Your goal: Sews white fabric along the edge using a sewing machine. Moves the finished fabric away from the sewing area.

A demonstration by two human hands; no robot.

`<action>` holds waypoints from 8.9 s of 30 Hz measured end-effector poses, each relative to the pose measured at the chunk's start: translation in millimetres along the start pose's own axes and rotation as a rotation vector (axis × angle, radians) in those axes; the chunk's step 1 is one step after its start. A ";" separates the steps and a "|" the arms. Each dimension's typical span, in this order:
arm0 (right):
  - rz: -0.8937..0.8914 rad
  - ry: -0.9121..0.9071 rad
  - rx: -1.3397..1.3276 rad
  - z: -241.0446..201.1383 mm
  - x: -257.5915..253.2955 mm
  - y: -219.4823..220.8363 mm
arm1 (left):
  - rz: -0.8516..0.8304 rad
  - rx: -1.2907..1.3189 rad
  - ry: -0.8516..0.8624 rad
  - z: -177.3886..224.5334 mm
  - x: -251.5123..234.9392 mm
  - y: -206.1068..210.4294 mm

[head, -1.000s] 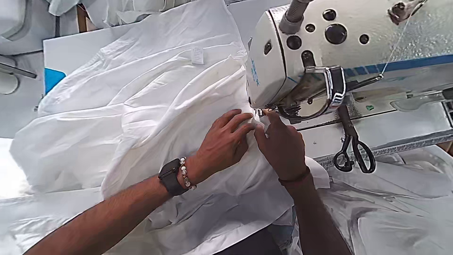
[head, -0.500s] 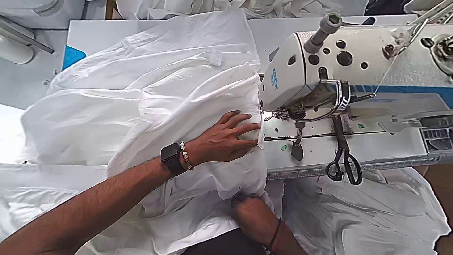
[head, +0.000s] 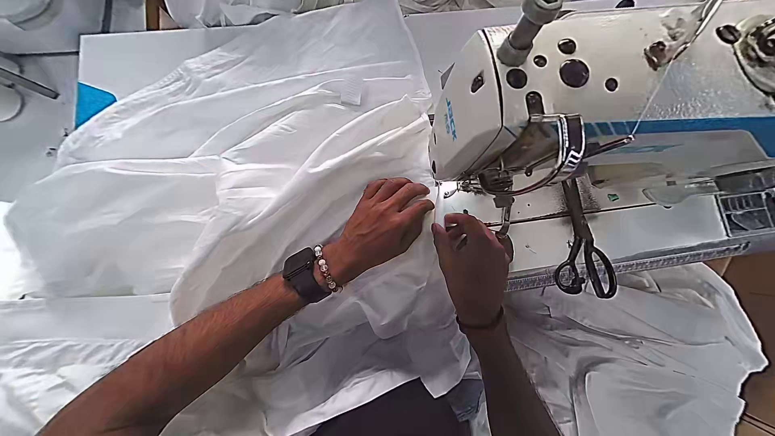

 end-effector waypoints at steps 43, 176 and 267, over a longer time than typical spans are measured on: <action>0.191 -0.251 0.108 -0.3 144.2 17.8 | -0.118 -0.019 0.187 25.0 23.8 8.2; 0.353 -0.415 0.202 -19.6 21.2 -6.2 | -0.109 0.035 0.217 -14.8 -14.3 5.8; 0.192 0.138 -0.093 29.1 8.0 -11.6 | -0.083 -0.130 0.373 27.3 -7.7 2.4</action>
Point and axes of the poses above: each hand's wrist, its own x-axis away from the middle knuckle, its own y-axis out of the palm, z = x × y, the point moved 10 cm from there along -x, towards the middle knuckle, and after that the axes turned 5 degrees about -y, right-handed, at the moved point
